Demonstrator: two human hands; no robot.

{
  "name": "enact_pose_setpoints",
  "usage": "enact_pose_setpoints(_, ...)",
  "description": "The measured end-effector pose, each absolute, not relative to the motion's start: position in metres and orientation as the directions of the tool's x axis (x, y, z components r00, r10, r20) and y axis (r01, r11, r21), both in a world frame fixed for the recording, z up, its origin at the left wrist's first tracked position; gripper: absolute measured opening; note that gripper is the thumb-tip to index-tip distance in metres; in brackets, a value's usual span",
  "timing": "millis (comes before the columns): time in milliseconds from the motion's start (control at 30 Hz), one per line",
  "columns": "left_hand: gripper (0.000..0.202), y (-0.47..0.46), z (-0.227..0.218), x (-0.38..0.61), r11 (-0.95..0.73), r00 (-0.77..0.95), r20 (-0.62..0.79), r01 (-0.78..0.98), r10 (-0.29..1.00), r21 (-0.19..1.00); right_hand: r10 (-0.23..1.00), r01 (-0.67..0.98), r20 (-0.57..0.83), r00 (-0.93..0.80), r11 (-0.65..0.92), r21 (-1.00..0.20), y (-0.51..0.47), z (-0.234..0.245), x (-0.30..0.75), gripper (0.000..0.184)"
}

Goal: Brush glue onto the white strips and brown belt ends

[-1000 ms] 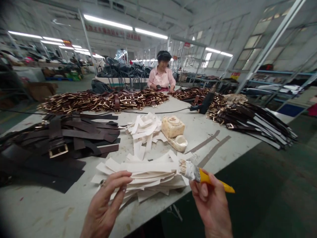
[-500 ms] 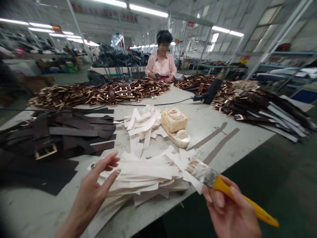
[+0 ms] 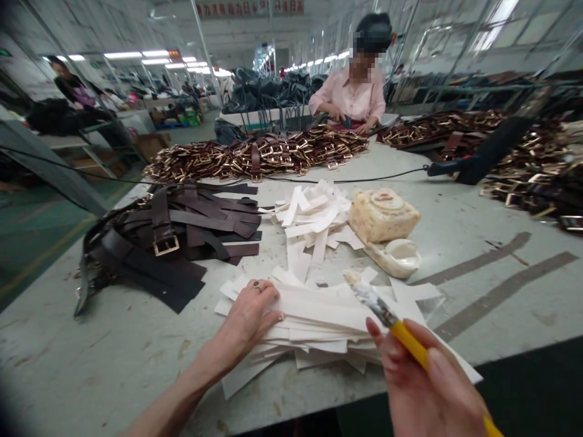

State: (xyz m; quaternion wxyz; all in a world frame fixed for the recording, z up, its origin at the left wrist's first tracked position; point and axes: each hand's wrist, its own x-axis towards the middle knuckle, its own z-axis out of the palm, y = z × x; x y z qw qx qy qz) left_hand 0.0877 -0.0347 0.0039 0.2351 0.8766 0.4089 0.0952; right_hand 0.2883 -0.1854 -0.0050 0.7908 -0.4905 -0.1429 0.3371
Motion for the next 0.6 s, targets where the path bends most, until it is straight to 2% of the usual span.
enact_pose_setpoints(100,0.018,-0.030,-0.004,0.085,-0.491,0.624,0.014,0.600,0.781,0.631,0.642,-0.459,-0.190,0.742,0.281,-0.843,-0.174,-0.003,0.280,0.024)
enact_pose_setpoints(200,0.023,-0.027,0.003,0.085,-0.399,0.594,-0.010,0.553,0.804,0.732,0.643,-0.498,-0.231,0.730,0.270,-0.824,-0.177,-0.009,0.285,0.028)
enact_pose_setpoints(300,0.006,-0.031,0.020,0.084,-0.298,0.578,-0.035,0.471,0.815,0.830,0.654,-0.483,-0.217,0.725,0.257,-0.837,-0.185,-0.006,0.290,0.030)
enact_pose_setpoints(400,0.010,-0.037,0.028,0.081,-0.074,0.605,-0.172,0.359,0.778,0.930,0.628,-0.353,-0.110,0.770,0.278,-0.893,-0.191,0.009,0.283,0.036)
enact_pose_setpoints(500,0.012,-0.041,0.018,0.078,0.167,0.652,-0.329,0.300,0.683,0.939,0.566,-0.159,0.030,0.824,0.282,-0.946,-0.190,0.019,0.260,0.041)
enact_pose_setpoints(600,0.017,-0.041,0.007,0.075,0.276,0.684,-0.357,0.231,0.636,0.933,0.544,0.011,0.072,0.836,0.114,-0.993,-0.190,0.010,0.237,0.040)
